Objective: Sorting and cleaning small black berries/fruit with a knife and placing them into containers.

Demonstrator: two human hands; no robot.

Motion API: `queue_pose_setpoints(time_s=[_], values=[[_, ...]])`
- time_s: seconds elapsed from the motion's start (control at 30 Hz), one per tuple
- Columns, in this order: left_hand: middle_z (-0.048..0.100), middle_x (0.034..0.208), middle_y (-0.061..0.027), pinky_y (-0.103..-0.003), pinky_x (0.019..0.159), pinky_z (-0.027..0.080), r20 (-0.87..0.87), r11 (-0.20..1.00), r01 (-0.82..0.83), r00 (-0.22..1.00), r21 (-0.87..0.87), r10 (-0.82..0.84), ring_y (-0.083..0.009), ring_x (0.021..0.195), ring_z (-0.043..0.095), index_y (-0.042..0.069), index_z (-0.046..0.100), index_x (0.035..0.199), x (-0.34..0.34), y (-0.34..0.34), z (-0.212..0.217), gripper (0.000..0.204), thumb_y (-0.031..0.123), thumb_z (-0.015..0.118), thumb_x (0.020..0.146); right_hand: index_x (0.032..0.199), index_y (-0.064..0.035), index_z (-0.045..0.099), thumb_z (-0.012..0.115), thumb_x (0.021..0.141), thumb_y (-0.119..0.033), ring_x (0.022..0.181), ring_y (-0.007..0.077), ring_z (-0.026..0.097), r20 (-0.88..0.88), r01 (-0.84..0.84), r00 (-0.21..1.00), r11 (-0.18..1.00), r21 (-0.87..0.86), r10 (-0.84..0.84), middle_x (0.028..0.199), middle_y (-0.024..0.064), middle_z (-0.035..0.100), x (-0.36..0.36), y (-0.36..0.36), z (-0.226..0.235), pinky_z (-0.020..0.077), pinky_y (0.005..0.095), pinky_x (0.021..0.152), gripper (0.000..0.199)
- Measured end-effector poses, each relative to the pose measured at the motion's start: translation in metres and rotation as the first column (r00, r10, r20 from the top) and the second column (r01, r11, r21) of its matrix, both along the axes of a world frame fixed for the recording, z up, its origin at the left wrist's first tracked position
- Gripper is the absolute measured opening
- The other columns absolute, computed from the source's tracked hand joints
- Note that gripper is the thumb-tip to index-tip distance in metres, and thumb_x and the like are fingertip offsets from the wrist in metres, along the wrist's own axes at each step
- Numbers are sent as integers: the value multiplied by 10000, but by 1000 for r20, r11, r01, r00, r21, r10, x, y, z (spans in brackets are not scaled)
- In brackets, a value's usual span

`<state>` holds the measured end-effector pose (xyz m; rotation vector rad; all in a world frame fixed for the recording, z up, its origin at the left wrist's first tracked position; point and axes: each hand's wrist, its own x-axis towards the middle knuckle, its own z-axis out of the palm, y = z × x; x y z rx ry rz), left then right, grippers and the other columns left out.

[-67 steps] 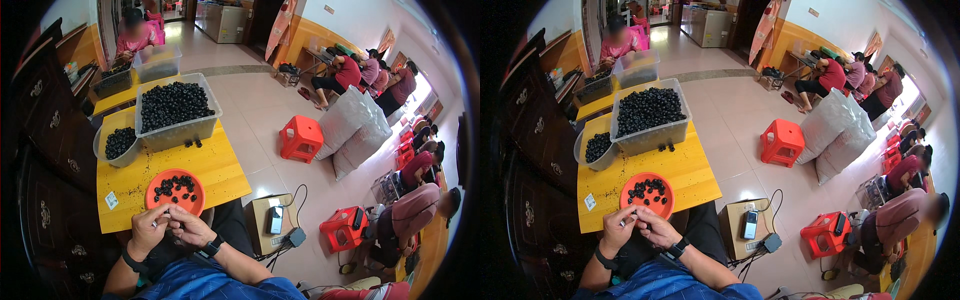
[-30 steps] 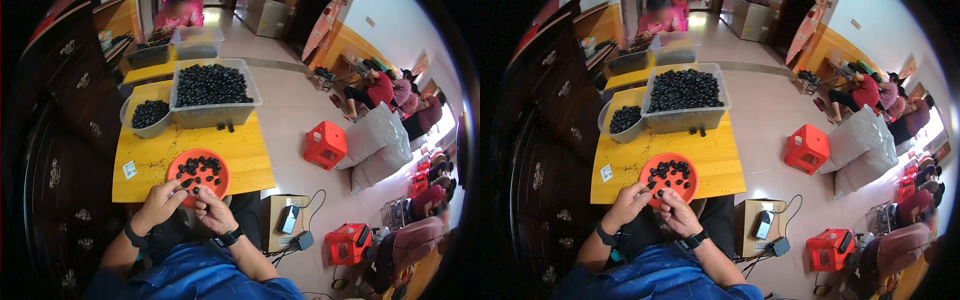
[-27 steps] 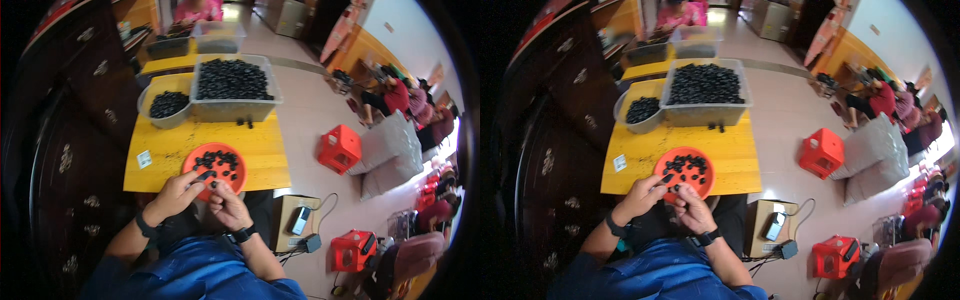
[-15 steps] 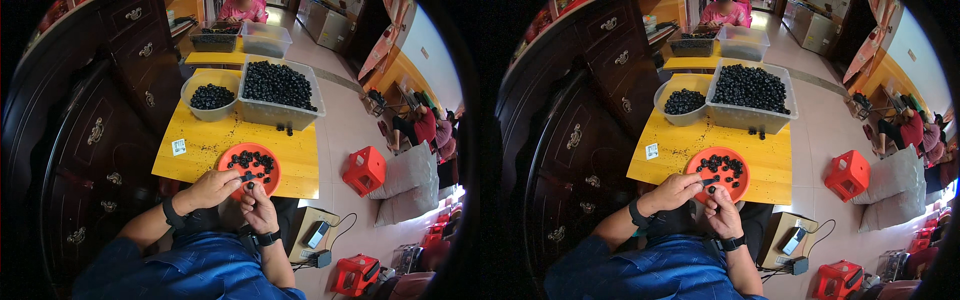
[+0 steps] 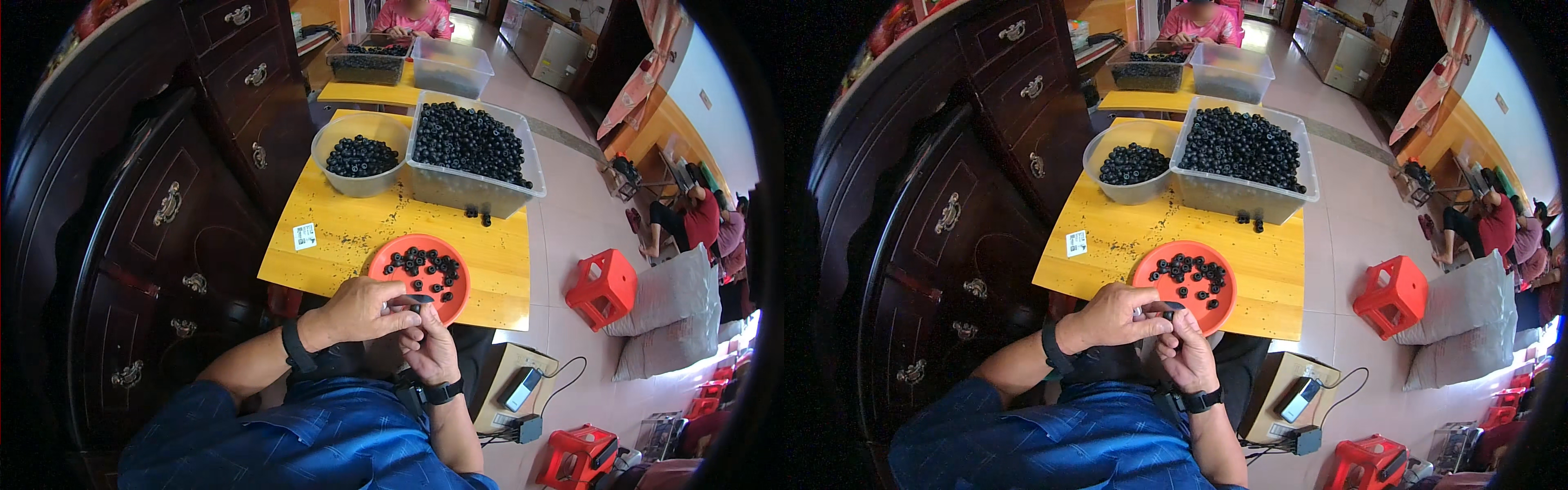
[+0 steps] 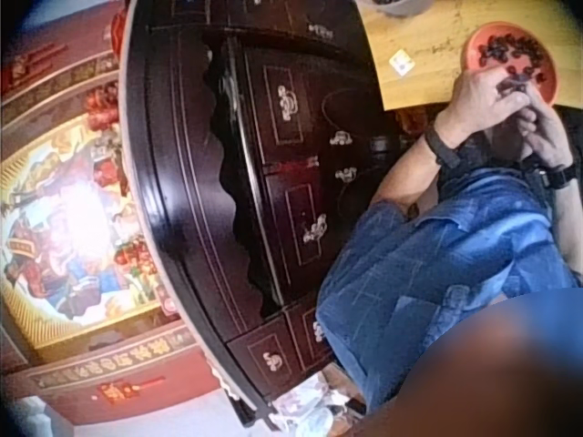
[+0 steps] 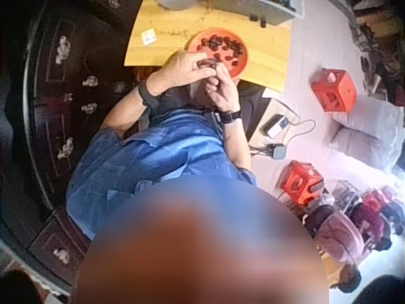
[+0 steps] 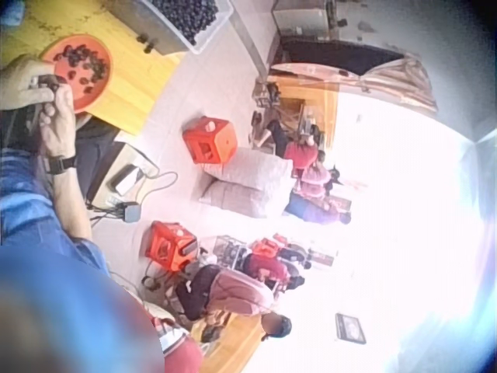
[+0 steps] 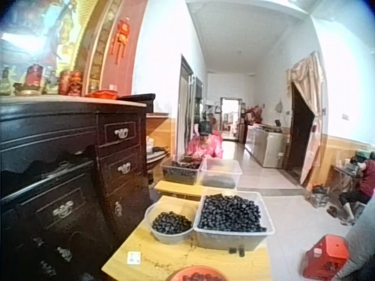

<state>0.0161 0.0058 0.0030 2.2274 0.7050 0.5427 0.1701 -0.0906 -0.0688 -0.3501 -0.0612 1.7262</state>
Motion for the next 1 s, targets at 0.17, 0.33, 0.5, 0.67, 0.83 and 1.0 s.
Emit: queue_pose_setpoints(time_s=[0.17,0.33,0.5,0.67,0.83,1.0], values=[[688,774,-120,-367,623,532,-1,1000,-16,1000,20,16,-292,700,697,65,656,913,-2,-1,-4,276,320,730,838,1193,-69,554,568,992,-225,637,53,480,-14,-12,1000,1000,-1,12,974,56,626,-1,1,-5,392,192,523,255],[690,764,-113,-410,608,531,-22,996,-30,999,84,32,-316,697,686,73,591,798,-1,-1,-3,325,373,708,836,1201,-67,553,573,987,-197,638,55,483,-26,6,1000,1000,-3,-7,993,80,637,-3,1,-4,405,196,529,252],[669,729,-120,-411,581,513,-32,991,-24,999,135,29,-319,663,672,68,603,813,-2,1,-9,318,369,701,847,1106,-84,550,579,982,-162,637,35,482,22,36,999,999,-27,-36,889,2,589,-5,1,-4,396,178,531,149],[648,684,-124,-411,559,490,-107,992,14,994,128,0,-320,623,655,66,619,807,-4,5,-9,327,381,691,858,1050,-77,563,604,956,-130,628,50,477,43,66,997,998,-10,-66,867,0,579,-7,2,-6,394,194,534,116],[610,607,-134,-437,534,483,-92,994,35,995,108,-25,-352,591,633,65,564,672,-2,4,-16,409,410,681,857,1022,-71,572,619,940,-121,627,55,477,40,68,997,997,29,-70,860,8,587,-6,3,-9,395,199,539,107],[663,680,-121,-411,571,516,73,999,-43,996,-3,43,-334,637,667,71,599,757,-3,3,-9,342,383,718,829,1041,-75,584,612,964,-180,627,47,470,38,39,999,999,-26,-38,873,10,602,-7,4,1,391,199,543,134]])
